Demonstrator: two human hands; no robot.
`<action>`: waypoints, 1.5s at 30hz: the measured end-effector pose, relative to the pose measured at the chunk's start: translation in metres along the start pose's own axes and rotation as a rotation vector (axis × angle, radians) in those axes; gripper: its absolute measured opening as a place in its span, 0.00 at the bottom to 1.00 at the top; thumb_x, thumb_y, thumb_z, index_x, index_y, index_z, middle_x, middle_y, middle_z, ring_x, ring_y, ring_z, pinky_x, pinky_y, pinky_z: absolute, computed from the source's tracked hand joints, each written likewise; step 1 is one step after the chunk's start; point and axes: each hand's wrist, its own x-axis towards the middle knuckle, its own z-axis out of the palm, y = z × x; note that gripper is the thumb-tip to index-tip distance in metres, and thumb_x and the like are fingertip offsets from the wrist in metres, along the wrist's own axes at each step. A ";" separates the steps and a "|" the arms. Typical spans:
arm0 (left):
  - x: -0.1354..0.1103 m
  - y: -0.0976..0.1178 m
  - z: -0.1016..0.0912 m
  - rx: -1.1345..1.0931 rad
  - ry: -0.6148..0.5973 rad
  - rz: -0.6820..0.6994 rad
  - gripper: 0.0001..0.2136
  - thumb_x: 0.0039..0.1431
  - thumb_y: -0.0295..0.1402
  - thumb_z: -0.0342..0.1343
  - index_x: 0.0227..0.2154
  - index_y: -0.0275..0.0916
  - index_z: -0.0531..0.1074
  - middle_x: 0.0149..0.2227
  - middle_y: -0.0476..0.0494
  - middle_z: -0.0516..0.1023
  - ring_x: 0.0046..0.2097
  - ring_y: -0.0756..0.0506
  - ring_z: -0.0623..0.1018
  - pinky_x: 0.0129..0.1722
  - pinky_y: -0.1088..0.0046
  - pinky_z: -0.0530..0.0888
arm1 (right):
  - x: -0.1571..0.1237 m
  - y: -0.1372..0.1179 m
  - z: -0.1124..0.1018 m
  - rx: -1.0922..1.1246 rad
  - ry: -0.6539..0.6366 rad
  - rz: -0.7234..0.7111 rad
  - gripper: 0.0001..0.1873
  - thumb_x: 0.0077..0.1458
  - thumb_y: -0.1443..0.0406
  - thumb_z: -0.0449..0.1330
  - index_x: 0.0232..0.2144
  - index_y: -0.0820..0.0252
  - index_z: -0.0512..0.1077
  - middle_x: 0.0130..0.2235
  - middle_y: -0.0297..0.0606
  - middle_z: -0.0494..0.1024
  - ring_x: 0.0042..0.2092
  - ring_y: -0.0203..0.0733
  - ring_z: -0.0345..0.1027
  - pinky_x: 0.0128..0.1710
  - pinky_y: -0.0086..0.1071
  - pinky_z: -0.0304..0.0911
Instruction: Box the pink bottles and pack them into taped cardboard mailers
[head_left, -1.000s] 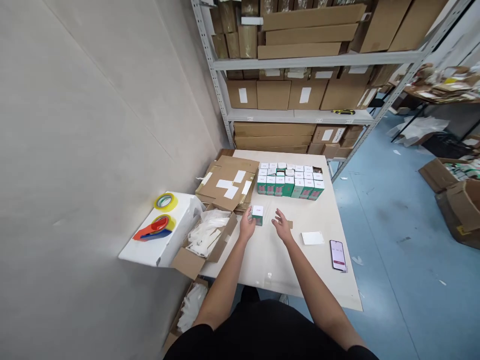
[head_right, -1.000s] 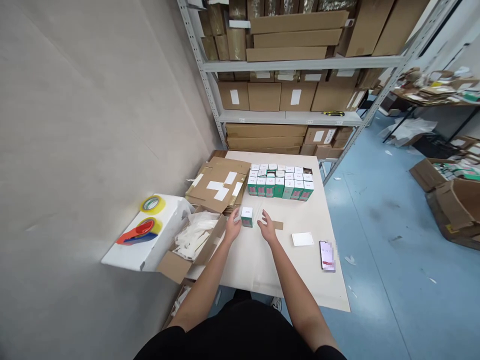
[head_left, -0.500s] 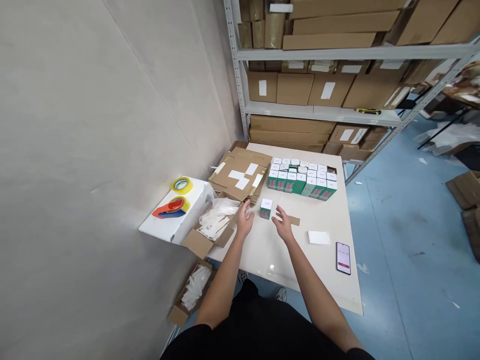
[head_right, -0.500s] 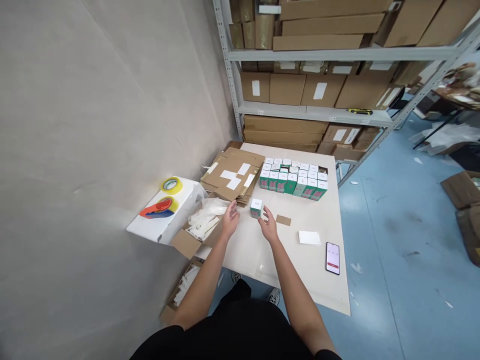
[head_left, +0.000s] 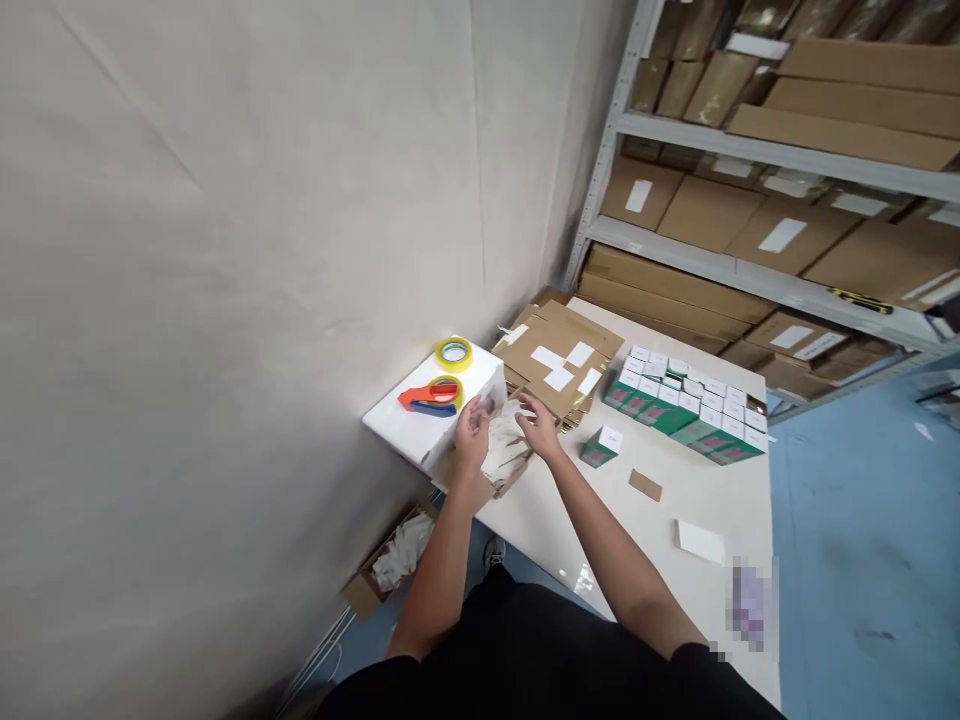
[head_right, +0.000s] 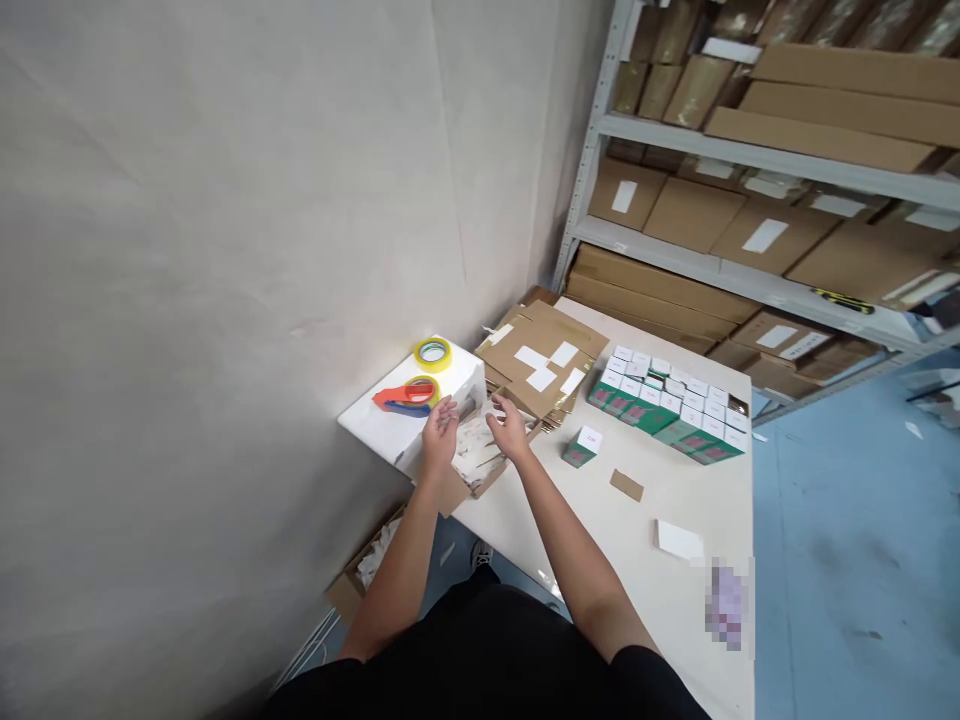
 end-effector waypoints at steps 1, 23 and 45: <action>0.006 -0.002 -0.014 0.003 0.041 -0.005 0.19 0.63 0.37 0.59 0.55 0.39 0.75 0.50 0.36 0.81 0.48 0.42 0.81 0.47 0.65 0.79 | 0.010 -0.006 0.021 -0.009 -0.033 -0.022 0.27 0.58 0.61 0.61 0.60 0.54 0.73 0.59 0.47 0.78 0.56 0.51 0.75 0.51 0.44 0.75; 0.027 0.013 -0.137 0.011 0.482 0.001 0.12 0.60 0.36 0.57 0.43 0.37 0.78 0.36 0.43 0.80 0.31 0.50 0.77 0.30 0.76 0.74 | 0.056 -0.058 0.160 -0.915 -0.382 -0.295 0.16 0.67 0.59 0.59 0.50 0.65 0.72 0.50 0.56 0.80 0.51 0.58 0.70 0.54 0.48 0.62; -0.106 0.055 0.135 -0.087 -0.250 0.041 0.18 0.59 0.34 0.58 0.52 0.38 0.73 0.38 0.44 0.77 0.35 0.49 0.78 0.32 0.76 0.75 | -0.179 0.044 -0.189 -0.925 0.196 0.268 0.14 0.62 0.66 0.60 0.49 0.63 0.72 0.50 0.52 0.78 0.54 0.58 0.68 0.58 0.50 0.61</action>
